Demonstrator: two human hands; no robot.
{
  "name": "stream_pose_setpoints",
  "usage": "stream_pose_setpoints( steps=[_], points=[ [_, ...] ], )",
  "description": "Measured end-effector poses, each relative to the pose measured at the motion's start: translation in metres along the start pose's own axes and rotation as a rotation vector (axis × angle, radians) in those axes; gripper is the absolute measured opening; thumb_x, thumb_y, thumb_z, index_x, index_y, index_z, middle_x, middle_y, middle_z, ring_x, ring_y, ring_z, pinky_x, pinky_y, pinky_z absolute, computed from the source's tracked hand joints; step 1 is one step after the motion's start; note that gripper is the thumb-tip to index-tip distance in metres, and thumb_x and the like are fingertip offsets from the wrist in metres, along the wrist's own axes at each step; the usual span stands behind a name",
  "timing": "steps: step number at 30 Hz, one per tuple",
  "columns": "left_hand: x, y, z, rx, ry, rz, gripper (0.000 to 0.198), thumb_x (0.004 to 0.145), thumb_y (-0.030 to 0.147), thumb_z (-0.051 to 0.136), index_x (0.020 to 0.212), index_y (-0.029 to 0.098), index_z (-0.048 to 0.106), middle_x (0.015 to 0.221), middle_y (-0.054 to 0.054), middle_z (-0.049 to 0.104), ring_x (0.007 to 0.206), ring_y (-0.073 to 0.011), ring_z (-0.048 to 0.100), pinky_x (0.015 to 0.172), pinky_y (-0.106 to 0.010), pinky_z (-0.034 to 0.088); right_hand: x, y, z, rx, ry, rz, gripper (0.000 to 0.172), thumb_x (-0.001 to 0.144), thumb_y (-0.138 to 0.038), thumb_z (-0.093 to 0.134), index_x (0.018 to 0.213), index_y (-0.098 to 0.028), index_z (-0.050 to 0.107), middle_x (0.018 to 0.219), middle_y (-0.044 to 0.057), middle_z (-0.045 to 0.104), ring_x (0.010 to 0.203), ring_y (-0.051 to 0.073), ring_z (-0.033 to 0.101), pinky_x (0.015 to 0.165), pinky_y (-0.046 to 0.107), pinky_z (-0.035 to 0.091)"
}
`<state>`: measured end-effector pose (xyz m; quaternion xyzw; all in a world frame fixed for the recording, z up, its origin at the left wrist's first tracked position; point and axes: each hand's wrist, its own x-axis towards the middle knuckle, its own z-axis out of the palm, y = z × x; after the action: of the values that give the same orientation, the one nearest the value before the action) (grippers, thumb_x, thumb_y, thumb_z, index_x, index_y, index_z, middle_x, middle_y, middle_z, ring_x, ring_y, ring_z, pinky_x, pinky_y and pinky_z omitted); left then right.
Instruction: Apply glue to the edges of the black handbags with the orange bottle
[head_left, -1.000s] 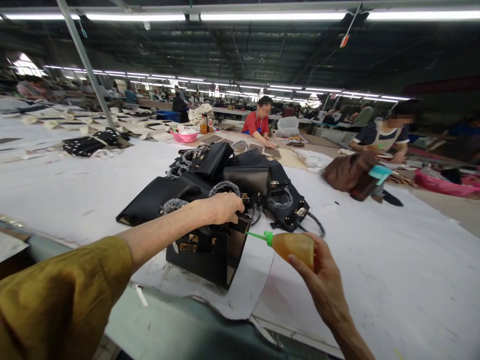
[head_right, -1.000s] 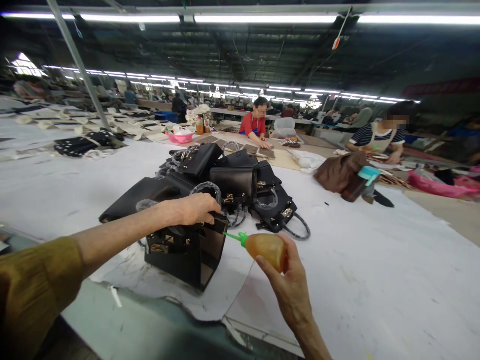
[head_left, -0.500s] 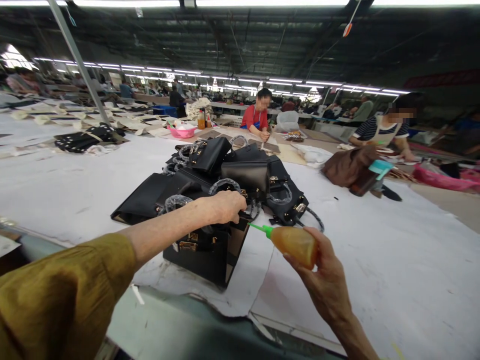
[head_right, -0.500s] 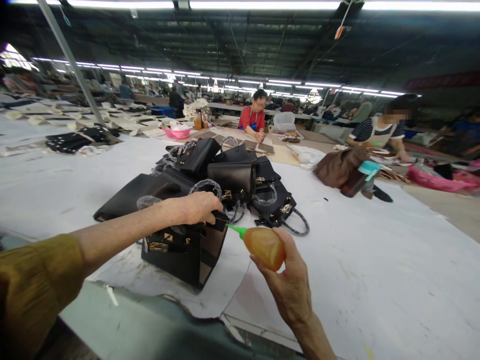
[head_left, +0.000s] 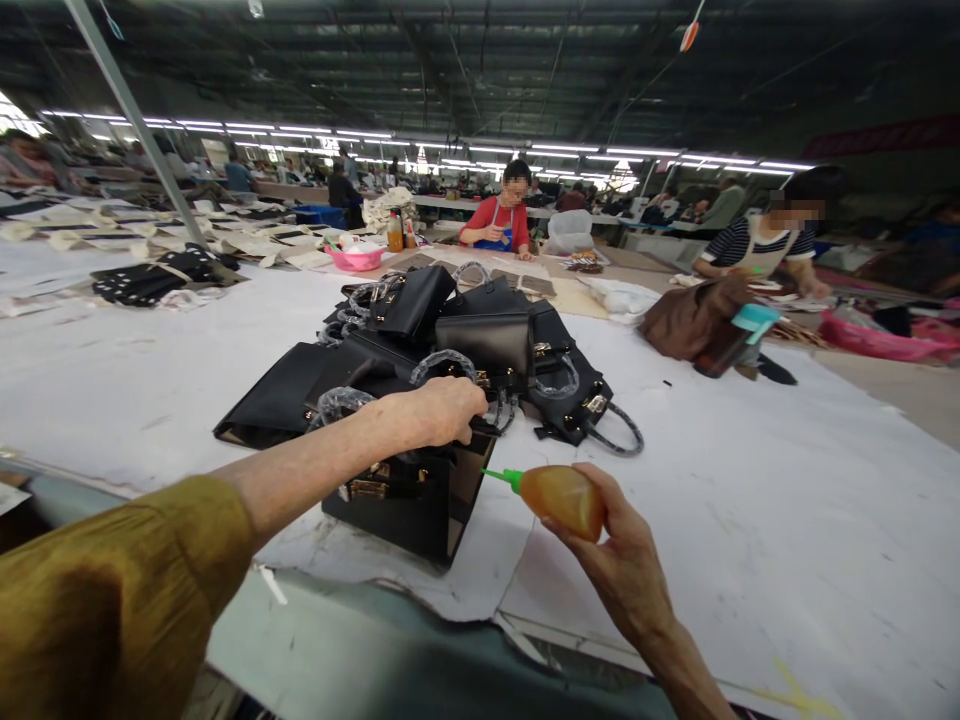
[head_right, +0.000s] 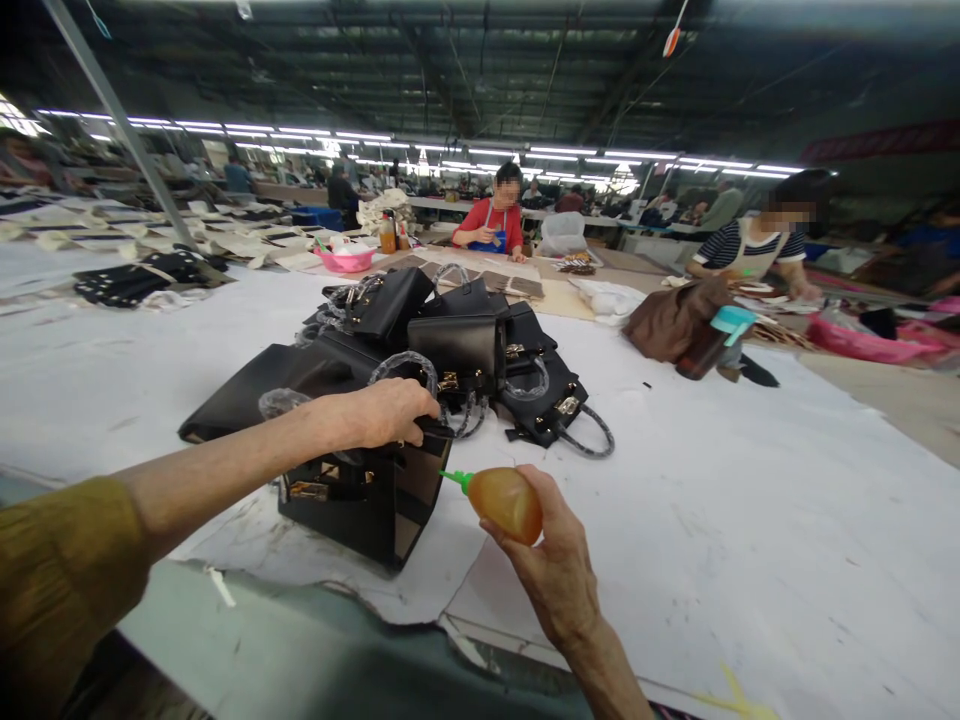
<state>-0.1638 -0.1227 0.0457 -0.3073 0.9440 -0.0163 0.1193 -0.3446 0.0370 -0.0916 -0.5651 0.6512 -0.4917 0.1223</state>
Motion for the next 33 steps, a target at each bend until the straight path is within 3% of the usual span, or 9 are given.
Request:
stream_pose_setpoints(
  steps=[8,16,20,25,33],
  points=[
    [-0.004,0.006,-0.001,0.034,-0.041,-0.021,0.024,0.073,0.021,0.069,0.096,0.017,0.068,0.097,-0.012,0.068,0.094,-0.0311,0.065,0.072,-0.034,0.05,-0.01,0.009,0.009,0.011,-0.037,0.051,0.06,0.075,-0.056,0.07,0.122,-0.025,0.051,0.12,0.006,0.059,0.107,0.027,0.056,0.094,0.044,0.046],
    [-0.025,0.026,-0.016,0.108,-0.165,0.025,0.036,0.077,0.017,0.068,0.112,0.012,0.06,0.112,-0.015,0.063,0.102,-0.0316,0.061,0.082,-0.037,0.051,-0.017,0.006,0.017,0.032,-0.041,0.072,0.062,0.072,-0.057,0.07,0.119,-0.02,0.054,0.118,0.01,0.061,0.107,0.03,0.058,0.095,0.044,0.047],
    [-0.035,0.035,-0.019,0.119,-0.187,0.057,0.035,0.08,0.015,0.066,0.114,0.01,0.059,0.113,-0.017,0.062,0.103,-0.0318,0.061,0.082,-0.038,0.05,-0.023,0.01,0.021,0.017,-0.071,0.012,0.055,0.076,-0.053,0.069,0.118,-0.02,0.053,0.115,0.009,0.062,0.101,0.027,0.06,0.087,0.038,0.051],
    [-0.044,0.036,-0.005,0.134,-0.135,0.106,0.029,0.08,0.014,0.065,0.108,0.01,0.059,0.101,-0.015,0.066,0.094,-0.0317,0.063,0.076,-0.038,0.051,-0.028,0.014,0.022,0.029,-0.104,-0.012,0.051,0.078,-0.049,0.068,0.117,-0.02,0.053,0.114,0.009,0.062,0.1,0.026,0.06,0.086,0.036,0.051],
    [-0.062,0.021,0.019,0.063,0.02,0.046,0.016,0.081,0.02,0.061,0.097,0.016,0.057,0.091,-0.011,0.066,0.085,-0.031,0.065,0.069,-0.038,0.05,-0.028,0.015,0.024,0.058,-0.115,0.2,0.064,0.073,-0.059,0.069,0.12,-0.02,0.052,0.112,0.008,0.061,0.099,0.028,0.058,0.09,0.042,0.047]
  ],
)
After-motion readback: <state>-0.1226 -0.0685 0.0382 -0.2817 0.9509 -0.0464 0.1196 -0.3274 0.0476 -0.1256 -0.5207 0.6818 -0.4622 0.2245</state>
